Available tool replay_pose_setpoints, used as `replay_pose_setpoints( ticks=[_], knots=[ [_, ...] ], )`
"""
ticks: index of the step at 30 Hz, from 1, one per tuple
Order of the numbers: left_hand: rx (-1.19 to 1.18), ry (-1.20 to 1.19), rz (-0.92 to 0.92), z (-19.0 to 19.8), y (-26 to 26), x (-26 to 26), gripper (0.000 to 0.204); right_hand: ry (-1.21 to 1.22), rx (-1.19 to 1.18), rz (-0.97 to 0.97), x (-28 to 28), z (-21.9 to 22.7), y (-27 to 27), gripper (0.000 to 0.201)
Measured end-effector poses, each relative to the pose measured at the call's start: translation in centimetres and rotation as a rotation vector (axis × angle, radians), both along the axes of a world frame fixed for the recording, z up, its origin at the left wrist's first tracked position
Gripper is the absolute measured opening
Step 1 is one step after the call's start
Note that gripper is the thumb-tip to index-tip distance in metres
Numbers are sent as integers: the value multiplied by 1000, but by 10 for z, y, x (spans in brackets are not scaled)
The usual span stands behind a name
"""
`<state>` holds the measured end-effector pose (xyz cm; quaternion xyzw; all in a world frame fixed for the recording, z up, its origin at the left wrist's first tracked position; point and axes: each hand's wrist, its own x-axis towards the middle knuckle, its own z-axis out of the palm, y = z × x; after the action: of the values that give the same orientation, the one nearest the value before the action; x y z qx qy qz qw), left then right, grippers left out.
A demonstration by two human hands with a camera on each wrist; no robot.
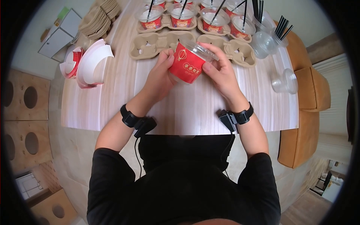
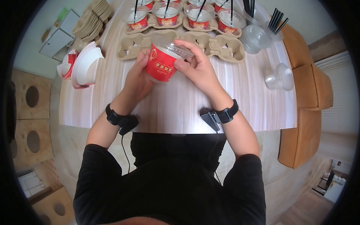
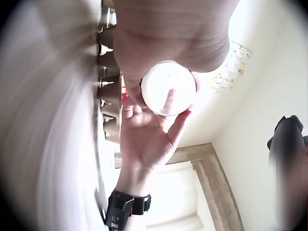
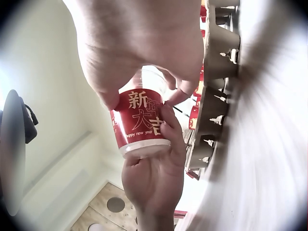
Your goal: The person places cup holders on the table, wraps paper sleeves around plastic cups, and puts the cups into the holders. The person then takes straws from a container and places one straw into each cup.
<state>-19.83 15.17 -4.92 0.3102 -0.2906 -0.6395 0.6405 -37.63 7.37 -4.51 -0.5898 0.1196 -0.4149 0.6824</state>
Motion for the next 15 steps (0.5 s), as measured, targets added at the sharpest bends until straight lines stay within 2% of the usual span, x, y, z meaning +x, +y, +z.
replay_pose_setpoints(
  ticks=[8,9,10,11,13,14,15],
  knots=[
    [-9,90,-92,-7,0,1,16,-17,143,129,-3,0,1,53],
    [-124,-244,44,-21,-4,2,16,13,111,100,-3,1,2,54],
    [-240,-577,181,-18,-5,-1,17,42,78,71,-3,2,3,55],
    [-242,-576,176,-15,-4,-1,17,42,78,66,-1,2,4,55],
    [-90,-479,223,0,4,-2,27,47,-30,-38,3,2,8,55],
    [-91,-479,215,6,6,-3,27,47,-29,-46,4,3,9,55],
    [-138,-571,228,12,8,-3,36,78,-54,-70,5,4,10,55]
  ],
)
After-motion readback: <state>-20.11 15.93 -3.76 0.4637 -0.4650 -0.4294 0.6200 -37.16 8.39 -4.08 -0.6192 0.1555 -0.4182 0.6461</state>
